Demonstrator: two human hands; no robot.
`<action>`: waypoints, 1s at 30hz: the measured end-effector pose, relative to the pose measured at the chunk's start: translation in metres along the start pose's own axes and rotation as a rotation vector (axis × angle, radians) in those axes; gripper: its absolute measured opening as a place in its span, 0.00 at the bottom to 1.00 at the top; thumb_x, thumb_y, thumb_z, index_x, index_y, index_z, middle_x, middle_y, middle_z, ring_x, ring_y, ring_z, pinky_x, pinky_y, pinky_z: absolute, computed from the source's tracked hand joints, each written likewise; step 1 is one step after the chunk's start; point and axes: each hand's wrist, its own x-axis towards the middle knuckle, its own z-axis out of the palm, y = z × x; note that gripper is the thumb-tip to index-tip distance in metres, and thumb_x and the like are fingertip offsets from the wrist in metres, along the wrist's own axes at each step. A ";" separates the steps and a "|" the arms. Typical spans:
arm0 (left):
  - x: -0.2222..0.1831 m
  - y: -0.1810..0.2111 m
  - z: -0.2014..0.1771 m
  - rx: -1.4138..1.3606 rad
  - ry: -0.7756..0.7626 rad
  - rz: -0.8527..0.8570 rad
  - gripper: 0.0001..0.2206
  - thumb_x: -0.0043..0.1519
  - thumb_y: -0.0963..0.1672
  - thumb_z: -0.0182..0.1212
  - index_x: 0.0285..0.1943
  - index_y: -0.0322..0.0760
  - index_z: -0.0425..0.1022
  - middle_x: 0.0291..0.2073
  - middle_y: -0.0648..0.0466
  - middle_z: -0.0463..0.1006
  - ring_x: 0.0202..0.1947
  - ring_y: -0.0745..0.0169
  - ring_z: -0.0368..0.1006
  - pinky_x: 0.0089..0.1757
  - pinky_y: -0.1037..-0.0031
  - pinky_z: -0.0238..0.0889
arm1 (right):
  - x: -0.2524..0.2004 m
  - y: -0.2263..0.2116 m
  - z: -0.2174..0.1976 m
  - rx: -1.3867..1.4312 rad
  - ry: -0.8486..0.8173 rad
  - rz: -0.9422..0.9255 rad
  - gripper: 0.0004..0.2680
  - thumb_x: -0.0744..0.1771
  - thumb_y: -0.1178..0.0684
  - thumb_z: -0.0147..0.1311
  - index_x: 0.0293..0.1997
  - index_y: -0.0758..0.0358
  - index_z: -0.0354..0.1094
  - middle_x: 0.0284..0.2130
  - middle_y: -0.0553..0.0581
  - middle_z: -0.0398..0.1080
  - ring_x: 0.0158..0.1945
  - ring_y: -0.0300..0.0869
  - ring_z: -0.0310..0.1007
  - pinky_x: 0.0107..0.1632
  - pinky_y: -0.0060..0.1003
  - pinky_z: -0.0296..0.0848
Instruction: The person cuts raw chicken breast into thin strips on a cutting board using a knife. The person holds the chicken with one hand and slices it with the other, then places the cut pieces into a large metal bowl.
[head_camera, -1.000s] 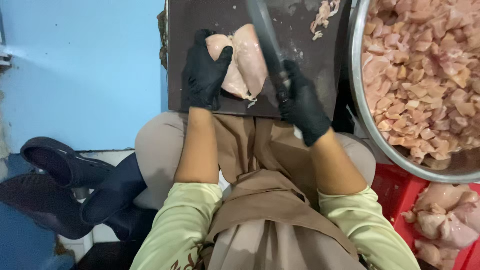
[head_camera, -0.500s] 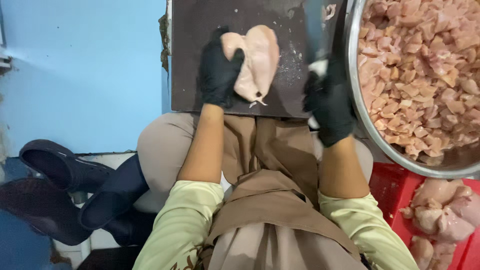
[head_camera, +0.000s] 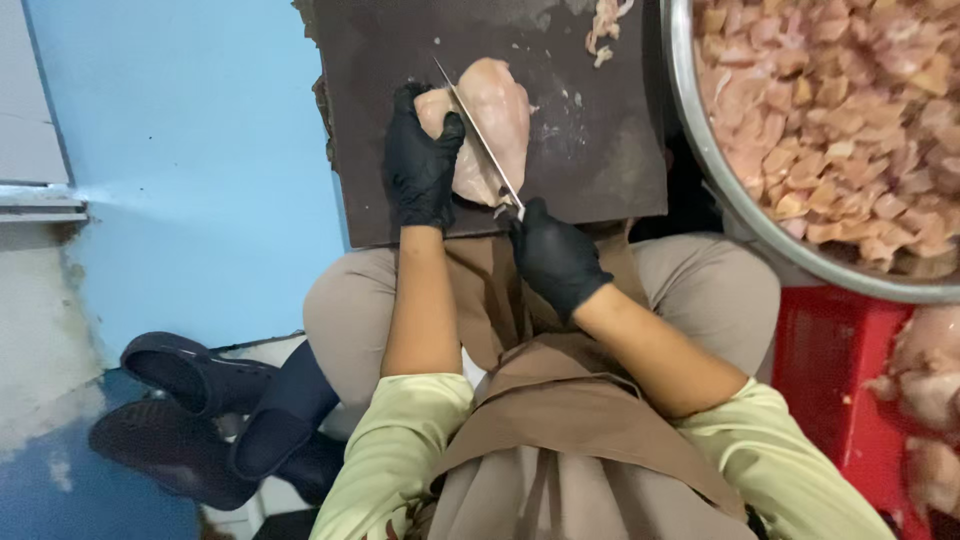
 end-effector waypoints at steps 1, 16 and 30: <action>0.001 -0.002 0.000 0.010 -0.005 0.008 0.21 0.60 0.44 0.67 0.61 0.34 0.69 0.50 0.43 0.81 0.52 0.45 0.80 0.51 0.62 0.71 | 0.005 -0.004 0.003 0.000 0.013 0.005 0.10 0.71 0.48 0.49 0.44 0.68 0.61 0.24 0.73 0.73 0.28 0.67 0.75 0.31 0.60 0.71; -0.005 -0.018 0.007 0.015 0.047 0.024 0.23 0.60 0.44 0.68 0.63 0.32 0.69 0.52 0.44 0.80 0.53 0.49 0.78 0.52 0.65 0.70 | 0.051 -0.016 0.012 0.071 -0.075 -0.001 0.08 0.69 0.57 0.41 0.49 0.73 0.61 0.31 0.78 0.73 0.35 0.68 0.76 0.38 0.58 0.72; 0.006 -0.024 0.008 -0.108 0.068 0.038 0.25 0.60 0.43 0.69 0.65 0.30 0.68 0.54 0.45 0.78 0.53 0.53 0.76 0.53 0.67 0.69 | 0.005 0.002 0.020 -0.058 -0.055 0.054 0.09 0.69 0.57 0.43 0.52 0.72 0.60 0.29 0.74 0.74 0.31 0.65 0.76 0.33 0.58 0.72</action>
